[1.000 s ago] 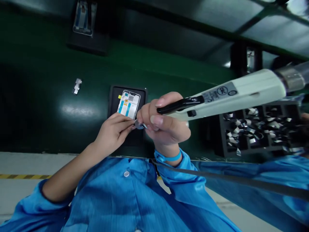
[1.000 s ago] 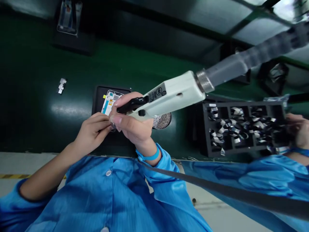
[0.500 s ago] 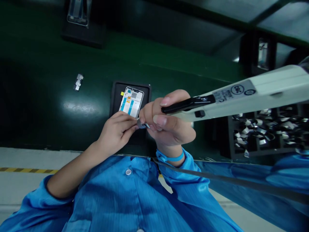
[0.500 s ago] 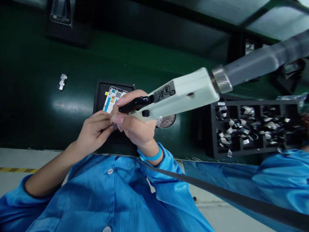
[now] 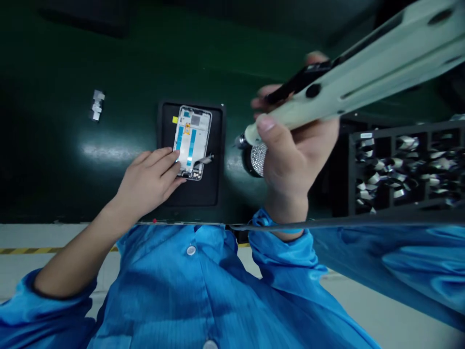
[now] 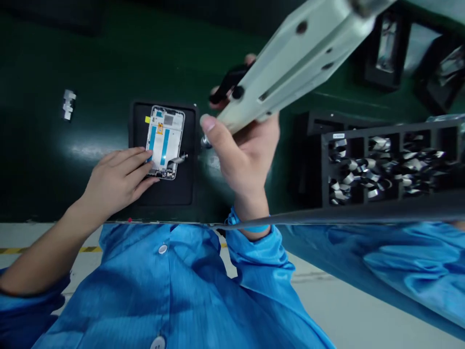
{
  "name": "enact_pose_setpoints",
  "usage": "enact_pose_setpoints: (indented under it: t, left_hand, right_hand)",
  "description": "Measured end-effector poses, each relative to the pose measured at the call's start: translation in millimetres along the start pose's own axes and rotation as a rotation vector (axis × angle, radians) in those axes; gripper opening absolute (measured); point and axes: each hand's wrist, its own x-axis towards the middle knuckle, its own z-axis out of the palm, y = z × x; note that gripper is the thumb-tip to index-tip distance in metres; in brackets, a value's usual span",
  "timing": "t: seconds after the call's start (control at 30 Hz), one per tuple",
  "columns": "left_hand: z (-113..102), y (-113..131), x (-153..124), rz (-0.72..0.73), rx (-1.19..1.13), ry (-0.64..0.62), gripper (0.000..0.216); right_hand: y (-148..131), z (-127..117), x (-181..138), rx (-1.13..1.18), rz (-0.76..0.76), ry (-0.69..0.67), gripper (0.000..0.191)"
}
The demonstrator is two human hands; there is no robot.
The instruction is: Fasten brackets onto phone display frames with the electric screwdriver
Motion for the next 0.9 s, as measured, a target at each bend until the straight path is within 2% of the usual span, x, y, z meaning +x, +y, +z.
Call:
enact_pose_setpoints:
  t: [0.07,0.13,0.17,0.2,0.23,0.3,0.33,0.37,0.5,0.63,0.8,0.9]
  left_hand:
    - [3.0,8.2,3.1,-0.077,-0.001,-0.006,0.030]
    - [7.0,11.6,4.6,-0.133,-0.070,0.020,0.033]
    - [9.1,11.7,5.0,-0.152,-0.123,0.035,0.034]
    - [11.0,11.1,5.4,-0.161,-0.184,0.049,0.034]
    - [12.5,10.3,6.2,-0.161,-0.249,0.056,0.031]
    - [14.0,9.3,9.3,-0.145,-0.368,0.025,0.024]
    - [14.0,9.4,11.6,-0.132,-0.413,-0.001,0.023]
    - [13.6,9.9,14.3,-0.121,-0.445,-0.024,0.023]
    - [9.8,14.0,23.9,-0.137,-0.497,-0.090,0.029]
    - [7.5,15.1,26.6,-0.177,-0.541,-0.089,0.029]
    - [10.6,12.3,25.0,-0.177,-0.537,-0.079,0.031]
    - [13.0,20.6,24.9,-0.245,-0.572,-0.058,0.027]
  right_hand:
    - [-4.5,-9.2,-8.5,-0.099,-0.058,0.150,0.058]
    - [-15.1,-19.9,-25.5,-0.197,-0.121,0.316,0.031]
    - [-20.9,-24.8,-35.9,-0.249,-0.147,0.327,0.018]
    - [-25.9,-28.9,-46.5,-0.297,-0.162,0.257,0.016]
    - [-29.5,-31.5,-56.5,-0.328,-0.164,0.104,0.017]
    - [-31.3,-32.0,-72.0,-0.346,-0.089,-0.305,0.014]
    - [-29.5,-29.9,-76.8,-0.350,-0.025,-0.454,0.012]
    - [-26.5,-26.7,-79.4,-0.356,0.027,-0.538,0.009]
    - [-14.0,-11.1,-72.9,-0.431,0.184,-0.557,0.012]
    - [-15.0,-2.6,-57.0,-0.447,0.296,-0.583,0.013]
    - [-18.4,-1.7,-48.2,-0.419,0.362,-0.601,0.014]
    - [-16.0,-0.4,-46.5,-0.433,0.355,-0.599,0.017]
